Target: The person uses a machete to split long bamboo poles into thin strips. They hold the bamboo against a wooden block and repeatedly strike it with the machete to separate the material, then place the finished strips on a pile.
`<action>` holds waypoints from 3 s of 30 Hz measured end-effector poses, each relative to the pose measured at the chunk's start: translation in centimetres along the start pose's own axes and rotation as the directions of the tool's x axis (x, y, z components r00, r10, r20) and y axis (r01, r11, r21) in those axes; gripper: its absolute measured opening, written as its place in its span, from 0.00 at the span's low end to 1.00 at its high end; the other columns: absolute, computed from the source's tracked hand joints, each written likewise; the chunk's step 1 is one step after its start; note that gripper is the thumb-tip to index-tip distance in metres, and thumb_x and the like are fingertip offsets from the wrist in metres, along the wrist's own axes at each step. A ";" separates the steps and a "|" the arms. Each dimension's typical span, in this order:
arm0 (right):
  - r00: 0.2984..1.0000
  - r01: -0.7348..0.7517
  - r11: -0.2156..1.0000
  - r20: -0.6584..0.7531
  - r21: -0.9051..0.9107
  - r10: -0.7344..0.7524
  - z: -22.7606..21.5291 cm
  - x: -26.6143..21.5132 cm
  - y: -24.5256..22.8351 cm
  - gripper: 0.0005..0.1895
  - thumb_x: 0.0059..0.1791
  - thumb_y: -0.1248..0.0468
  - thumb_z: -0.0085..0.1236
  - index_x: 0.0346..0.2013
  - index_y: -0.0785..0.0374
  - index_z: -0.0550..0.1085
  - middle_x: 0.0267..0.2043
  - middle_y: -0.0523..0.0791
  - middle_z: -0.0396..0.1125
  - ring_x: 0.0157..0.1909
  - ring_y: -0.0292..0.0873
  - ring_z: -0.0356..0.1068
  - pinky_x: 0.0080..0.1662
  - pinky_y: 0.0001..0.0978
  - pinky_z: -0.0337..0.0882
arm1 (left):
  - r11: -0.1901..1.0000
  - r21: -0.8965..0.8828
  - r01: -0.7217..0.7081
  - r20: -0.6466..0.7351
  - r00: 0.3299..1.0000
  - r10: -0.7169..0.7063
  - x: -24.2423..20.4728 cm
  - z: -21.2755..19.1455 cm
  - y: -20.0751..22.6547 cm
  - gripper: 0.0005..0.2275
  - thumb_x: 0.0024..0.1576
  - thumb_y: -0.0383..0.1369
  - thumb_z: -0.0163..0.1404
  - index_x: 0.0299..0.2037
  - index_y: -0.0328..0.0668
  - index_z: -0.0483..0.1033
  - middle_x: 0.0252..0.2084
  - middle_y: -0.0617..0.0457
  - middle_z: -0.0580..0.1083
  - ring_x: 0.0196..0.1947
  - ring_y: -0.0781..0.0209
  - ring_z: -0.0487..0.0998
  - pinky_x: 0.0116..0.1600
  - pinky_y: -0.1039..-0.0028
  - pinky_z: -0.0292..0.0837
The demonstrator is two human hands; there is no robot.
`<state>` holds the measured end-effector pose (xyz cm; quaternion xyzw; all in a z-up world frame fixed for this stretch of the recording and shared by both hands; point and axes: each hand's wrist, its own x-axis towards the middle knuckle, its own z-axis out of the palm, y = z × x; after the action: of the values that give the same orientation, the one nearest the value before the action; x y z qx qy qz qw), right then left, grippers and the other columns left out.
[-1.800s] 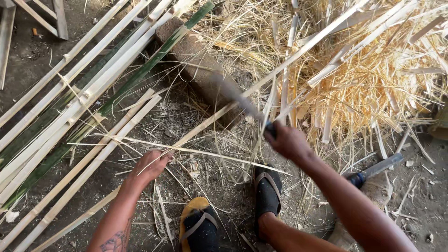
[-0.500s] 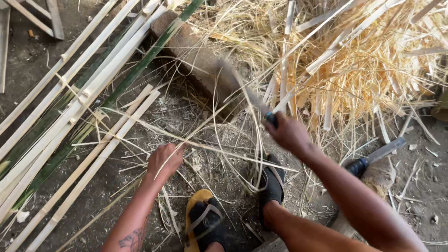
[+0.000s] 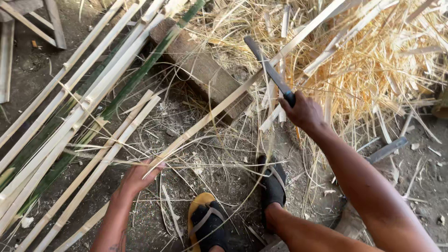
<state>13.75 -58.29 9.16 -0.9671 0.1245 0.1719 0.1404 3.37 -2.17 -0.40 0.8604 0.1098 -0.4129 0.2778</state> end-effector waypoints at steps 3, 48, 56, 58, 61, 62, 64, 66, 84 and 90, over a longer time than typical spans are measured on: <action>0.999 -0.005 0.993 0.034 0.120 0.001 3.5 -2.6 -2.3 0.28 0.54 0.42 0.49 0.51 0.64 0.67 0.28 0.50 0.68 0.17 0.42 0.64 0.18 0.36 0.71 | 0.959 -0.191 -0.209 0.054 0.973 0.223 2.8 -1.0 5.7 0.19 0.61 0.46 0.48 0.57 0.47 0.73 0.40 0.48 0.78 0.35 0.60 0.79 0.39 0.67 0.77; 0.924 0.269 0.947 0.323 -0.174 -0.203 1.8 -9.7 -9.4 0.31 0.52 0.38 0.46 0.55 0.60 0.67 0.30 0.48 0.70 0.17 0.38 0.66 0.17 0.32 0.70 | 0.930 -0.188 -0.317 0.015 0.946 0.325 9.9 2.9 16.0 0.07 0.63 0.28 0.45 0.42 0.38 0.78 0.32 0.45 0.79 0.28 0.60 0.79 0.38 0.67 0.76; 0.901 0.305 0.941 0.364 -0.145 -0.236 2.0 -10.2 -9.1 0.30 0.53 0.38 0.44 0.52 0.61 0.69 0.30 0.47 0.71 0.17 0.37 0.65 0.16 0.29 0.69 | 0.952 0.238 -0.191 -0.196 0.951 0.240 3.7 3.7 16.1 0.11 0.65 0.30 0.41 0.54 0.45 0.75 0.27 0.44 0.78 0.19 0.61 0.75 0.24 0.66 0.72; 0.901 0.376 0.901 0.312 -0.215 -0.302 1.9 -8.9 -9.0 0.34 0.50 0.39 0.47 0.61 0.59 0.66 0.34 0.49 0.71 0.15 0.38 0.66 0.15 0.31 0.70 | 0.966 0.228 -0.125 -0.165 0.972 0.165 2.6 2.9 15.0 0.11 0.66 0.31 0.41 0.53 0.43 0.74 0.26 0.46 0.77 0.17 0.62 0.75 0.22 0.68 0.72; 0.976 0.158 0.970 0.178 -0.182 -0.126 1.8 -8.8 -6.7 0.30 0.53 0.39 0.46 0.57 0.59 0.68 0.33 0.48 0.72 0.19 0.41 0.66 0.19 0.33 0.69 | 0.980 0.093 -0.176 -0.186 0.964 0.191 -0.2 3.9 11.2 0.11 0.66 0.34 0.41 0.52 0.41 0.74 0.25 0.52 0.74 0.15 0.59 0.73 0.18 0.68 0.71; 0.993 0.041 0.988 0.119 -0.146 -0.024 1.6 -8.5 -6.3 0.29 0.56 0.38 0.45 0.53 0.60 0.70 0.32 0.48 0.74 0.21 0.42 0.65 0.22 0.34 0.68 | 0.974 0.154 -0.164 -0.188 0.963 0.191 -0.8 4.3 10.2 0.11 0.67 0.34 0.40 0.52 0.43 0.74 0.23 0.51 0.74 0.14 0.60 0.72 0.19 0.68 0.69; 0.988 0.041 0.994 0.151 -0.100 -0.025 1.6 -7.1 -7.1 0.29 0.55 0.38 0.46 0.54 0.59 0.69 0.31 0.48 0.73 0.20 0.41 0.66 0.21 0.33 0.69 | 0.949 0.282 -0.142 -0.232 0.950 0.211 -0.2 2.7 9.1 0.12 0.68 0.32 0.37 0.52 0.46 0.76 0.19 0.49 0.73 0.14 0.61 0.70 0.19 0.68 0.64; 0.964 0.156 0.981 0.235 -0.114 -0.126 2.4 -8.8 -6.6 0.29 0.54 0.38 0.47 0.55 0.59 0.68 0.31 0.48 0.72 0.20 0.39 0.67 0.20 0.31 0.70 | 0.963 0.249 -0.100 -0.177 0.973 0.146 -0.7 4.2 8.0 0.13 0.67 0.31 0.36 0.52 0.45 0.76 0.18 0.50 0.72 0.13 0.63 0.70 0.18 0.69 0.65; 0.909 0.351 0.854 0.357 -0.383 -0.214 2.3 -4.1 -2.8 0.30 0.53 0.35 0.43 0.54 0.56 0.68 0.27 0.44 0.70 0.16 0.36 0.64 0.18 0.31 0.68 | 0.952 0.304 0.026 -0.221 0.974 0.044 -0.7 5.3 -5.7 0.13 0.68 0.39 0.38 0.51 0.55 0.77 0.21 0.54 0.71 0.18 0.61 0.68 0.24 0.65 0.65; 0.977 -0.195 0.960 -0.127 -0.201 0.171 -8.1 4.4 5.7 0.38 0.62 0.33 0.44 0.46 0.69 0.76 0.31 0.56 0.72 0.26 0.44 0.67 0.27 0.38 0.66 | 0.910 0.408 0.078 -0.310 0.949 0.058 -2.9 3.7 -8.8 0.12 0.62 0.39 0.42 0.45 0.52 0.81 0.24 0.48 0.78 0.23 0.56 0.76 0.29 0.64 0.65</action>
<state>18.54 -66.95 13.51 -0.9687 0.2019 0.1436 0.0126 -4.56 3.05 -3.45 0.9538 0.0672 -0.2853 0.0654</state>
